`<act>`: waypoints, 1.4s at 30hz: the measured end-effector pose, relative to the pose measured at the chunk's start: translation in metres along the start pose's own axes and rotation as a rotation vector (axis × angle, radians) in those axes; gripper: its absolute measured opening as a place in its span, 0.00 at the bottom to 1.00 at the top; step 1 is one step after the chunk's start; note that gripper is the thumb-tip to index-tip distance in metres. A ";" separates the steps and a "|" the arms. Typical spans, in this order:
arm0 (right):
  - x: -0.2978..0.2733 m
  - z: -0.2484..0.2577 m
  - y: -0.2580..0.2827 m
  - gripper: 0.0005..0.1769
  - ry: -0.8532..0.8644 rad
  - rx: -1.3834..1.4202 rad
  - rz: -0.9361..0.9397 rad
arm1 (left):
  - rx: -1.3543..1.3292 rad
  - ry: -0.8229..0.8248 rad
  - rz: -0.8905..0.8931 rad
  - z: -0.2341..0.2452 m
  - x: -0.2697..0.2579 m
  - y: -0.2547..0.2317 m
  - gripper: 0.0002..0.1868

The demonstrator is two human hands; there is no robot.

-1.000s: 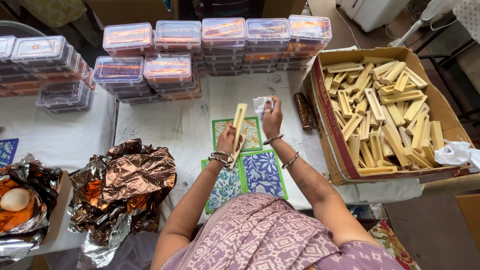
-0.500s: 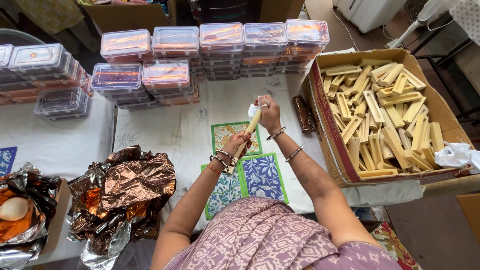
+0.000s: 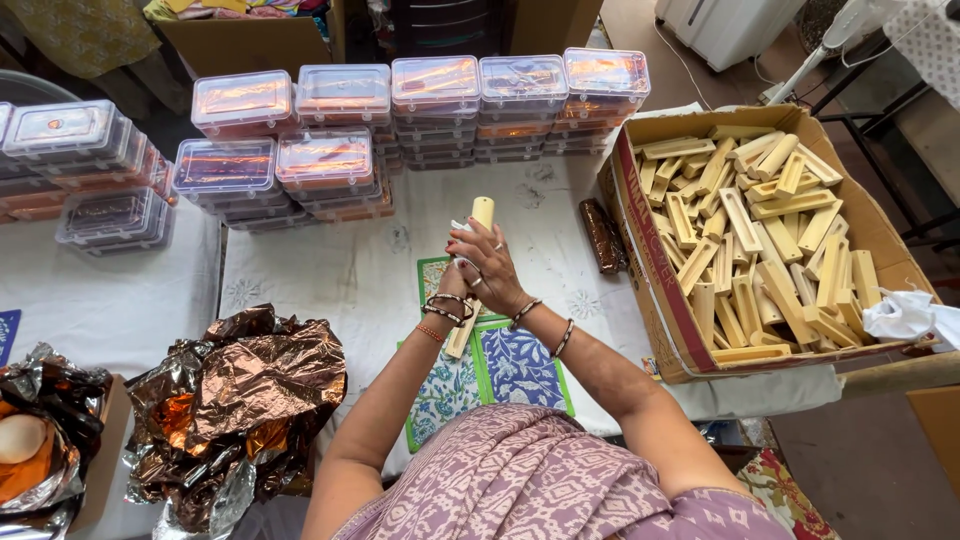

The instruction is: The person wipes a wooden block with a white cloth, then wraps it in a sheet of copper-colored foil. They place the wrapped block into a clear plastic container and close the lid. The person repeats this process with a second wooden block.

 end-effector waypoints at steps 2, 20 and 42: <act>0.007 -0.003 -0.013 0.13 0.013 0.029 -0.019 | -0.103 0.017 0.047 -0.022 -0.036 -0.046 0.23; -0.026 0.009 -0.019 0.18 -0.244 0.343 -0.283 | -0.309 0.178 0.049 -0.028 -0.073 -0.071 0.44; -0.060 -0.053 -0.066 0.31 -0.212 0.905 -0.839 | 0.808 -0.153 -0.284 -0.074 -0.135 -0.124 0.46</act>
Point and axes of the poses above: each hand's wrist, its own x-axis towards the middle knuckle, its own z-axis out of the back of the hand, y = z × x, the point moved 6 cm from there along x, towards the middle knuckle, and after that the axes turned 4 degrees about y, right-handed, at the moved point
